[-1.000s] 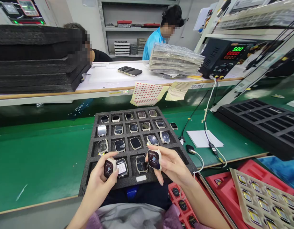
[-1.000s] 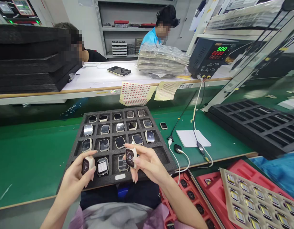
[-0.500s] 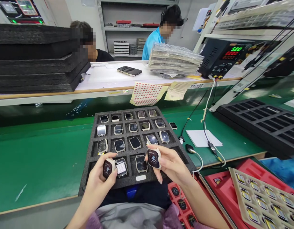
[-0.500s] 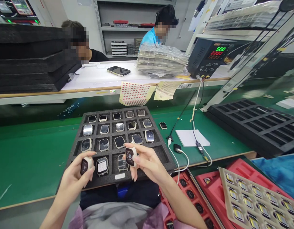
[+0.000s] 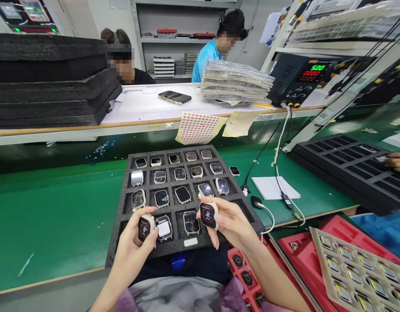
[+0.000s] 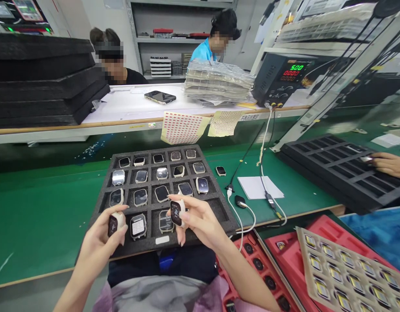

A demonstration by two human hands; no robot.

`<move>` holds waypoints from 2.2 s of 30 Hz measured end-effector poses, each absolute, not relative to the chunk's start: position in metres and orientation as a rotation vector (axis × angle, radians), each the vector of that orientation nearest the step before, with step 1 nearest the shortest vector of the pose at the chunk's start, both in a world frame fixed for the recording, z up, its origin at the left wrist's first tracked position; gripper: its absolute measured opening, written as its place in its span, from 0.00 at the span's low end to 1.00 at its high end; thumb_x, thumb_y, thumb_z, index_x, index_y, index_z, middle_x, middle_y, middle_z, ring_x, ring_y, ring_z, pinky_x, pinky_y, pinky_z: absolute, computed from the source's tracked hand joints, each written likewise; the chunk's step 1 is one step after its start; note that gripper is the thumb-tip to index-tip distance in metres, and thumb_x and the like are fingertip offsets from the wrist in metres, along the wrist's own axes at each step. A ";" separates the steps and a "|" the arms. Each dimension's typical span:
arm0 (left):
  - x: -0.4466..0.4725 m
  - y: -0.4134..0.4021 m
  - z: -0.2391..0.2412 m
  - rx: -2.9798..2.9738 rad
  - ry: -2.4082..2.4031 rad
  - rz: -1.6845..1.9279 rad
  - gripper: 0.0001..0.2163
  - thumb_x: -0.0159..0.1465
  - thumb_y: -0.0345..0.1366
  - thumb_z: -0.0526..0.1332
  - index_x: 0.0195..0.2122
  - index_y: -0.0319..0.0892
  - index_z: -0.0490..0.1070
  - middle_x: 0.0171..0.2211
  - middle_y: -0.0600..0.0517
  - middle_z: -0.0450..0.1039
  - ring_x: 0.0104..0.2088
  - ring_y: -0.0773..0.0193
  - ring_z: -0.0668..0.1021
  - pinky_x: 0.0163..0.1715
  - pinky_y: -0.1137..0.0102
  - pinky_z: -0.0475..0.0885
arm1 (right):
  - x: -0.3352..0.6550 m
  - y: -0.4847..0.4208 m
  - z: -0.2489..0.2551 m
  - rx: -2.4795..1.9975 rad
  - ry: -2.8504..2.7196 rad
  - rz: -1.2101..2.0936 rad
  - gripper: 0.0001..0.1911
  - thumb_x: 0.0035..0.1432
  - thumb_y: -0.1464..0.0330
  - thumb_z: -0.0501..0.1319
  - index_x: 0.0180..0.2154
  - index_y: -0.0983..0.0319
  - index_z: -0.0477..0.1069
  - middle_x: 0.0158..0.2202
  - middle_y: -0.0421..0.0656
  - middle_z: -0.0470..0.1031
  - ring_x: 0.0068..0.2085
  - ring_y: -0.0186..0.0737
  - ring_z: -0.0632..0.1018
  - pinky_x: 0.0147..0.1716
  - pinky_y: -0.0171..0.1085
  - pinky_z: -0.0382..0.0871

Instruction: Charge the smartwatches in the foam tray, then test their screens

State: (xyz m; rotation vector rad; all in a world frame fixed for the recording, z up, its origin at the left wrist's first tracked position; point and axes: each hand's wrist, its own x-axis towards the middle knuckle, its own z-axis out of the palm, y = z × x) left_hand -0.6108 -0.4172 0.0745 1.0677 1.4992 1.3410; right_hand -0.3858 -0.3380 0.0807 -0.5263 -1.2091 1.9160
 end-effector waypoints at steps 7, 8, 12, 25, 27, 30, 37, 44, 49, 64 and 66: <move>-0.611 -0.416 0.075 1.012 1.445 1.325 0.19 0.57 0.40 0.63 0.49 0.45 0.66 0.25 0.58 0.63 0.19 0.71 0.65 0.17 0.76 0.62 | -0.386 -0.339 0.082 -0.525 -1.242 1.926 0.22 0.59 0.63 0.63 0.54 0.61 0.68 0.38 0.49 0.77 0.20 0.35 0.77 0.16 0.33 0.71; -0.611 -0.416 0.075 0.994 1.399 1.326 0.21 0.57 0.40 0.63 0.51 0.45 0.65 0.26 0.58 0.64 0.19 0.70 0.66 0.17 0.76 0.64 | -0.387 -0.339 0.083 -0.516 -1.247 1.932 0.22 0.59 0.63 0.63 0.55 0.61 0.67 0.39 0.49 0.77 0.20 0.35 0.77 0.16 0.33 0.71; -0.614 -0.412 0.076 1.002 1.131 1.305 0.25 0.59 0.39 0.62 0.57 0.43 0.61 0.32 0.52 0.70 0.28 0.64 0.73 0.29 0.68 0.74 | -0.389 -0.339 0.084 -0.494 -1.264 1.943 0.23 0.61 0.65 0.60 0.57 0.60 0.62 0.43 0.52 0.75 0.25 0.38 0.79 0.19 0.34 0.73; -0.618 -0.410 0.079 0.937 0.928 1.236 0.20 0.65 0.34 0.53 0.59 0.44 0.59 0.48 0.44 0.70 0.48 0.51 0.75 0.42 0.62 0.73 | -0.415 -0.341 0.081 -0.594 -1.320 1.935 0.24 0.63 0.68 0.57 0.60 0.58 0.57 0.45 0.50 0.74 0.26 0.38 0.80 0.19 0.33 0.73; -0.617 -0.410 0.079 0.967 0.940 1.224 0.19 0.66 0.34 0.52 0.59 0.44 0.59 0.49 0.44 0.69 0.47 0.52 0.75 0.41 0.64 0.74 | -0.415 -0.343 0.081 -0.611 -1.312 1.925 0.24 0.63 0.68 0.57 0.60 0.59 0.57 0.45 0.51 0.75 0.26 0.38 0.80 0.19 0.33 0.72; -0.617 -0.411 0.077 1.017 0.958 1.196 0.19 0.67 0.35 0.52 0.59 0.45 0.59 0.49 0.45 0.69 0.45 0.54 0.76 0.38 0.66 0.75 | -0.414 -0.345 0.081 -0.631 -1.305 1.909 0.23 0.63 0.68 0.57 0.59 0.60 0.59 0.44 0.51 0.75 0.25 0.38 0.80 0.18 0.32 0.72; -0.618 -0.411 0.072 1.054 0.963 1.183 0.20 0.67 0.37 0.54 0.60 0.46 0.59 0.49 0.44 0.70 0.44 0.53 0.76 0.37 0.66 0.77 | -0.414 -0.343 0.078 -0.630 -1.342 1.886 0.22 0.63 0.67 0.59 0.57 0.62 0.60 0.41 0.50 0.76 0.22 0.36 0.79 0.16 0.30 0.70; -0.620 -0.410 0.069 1.043 0.942 1.197 0.20 0.66 0.37 0.55 0.60 0.48 0.59 0.50 0.45 0.69 0.44 0.54 0.76 0.38 0.66 0.76 | -0.413 -0.349 0.083 -0.643 -1.485 1.908 0.36 0.56 0.70 0.66 0.62 0.56 0.51 0.47 0.48 0.71 0.31 0.36 0.80 0.23 0.31 0.75; -0.622 -0.412 0.067 1.034 0.884 1.217 0.20 0.66 0.34 0.56 0.59 0.48 0.59 0.50 0.44 0.70 0.45 0.54 0.76 0.38 0.67 0.76 | -0.389 -0.351 0.092 -0.783 -1.699 1.835 0.37 0.58 0.71 0.63 0.63 0.53 0.46 0.45 0.46 0.72 0.33 0.39 0.80 0.27 0.35 0.77; -0.617 -0.409 0.073 0.957 0.906 1.261 0.17 0.65 0.35 0.59 0.55 0.43 0.64 0.43 0.45 0.73 0.38 0.60 0.78 0.30 0.71 0.77 | -0.297 -0.317 0.084 -1.114 -2.423 0.161 0.27 0.58 0.54 0.60 0.55 0.59 0.65 0.50 0.51 0.66 0.49 0.54 0.70 0.47 0.50 0.65; -0.616 -0.409 0.075 0.949 0.917 1.263 0.16 0.65 0.35 0.59 0.54 0.43 0.64 0.43 0.45 0.73 0.38 0.60 0.78 0.29 0.71 0.77 | -0.308 -0.323 0.091 -1.033 -2.389 0.161 0.20 0.61 0.59 0.58 0.53 0.59 0.67 0.47 0.49 0.68 0.48 0.51 0.71 0.46 0.49 0.65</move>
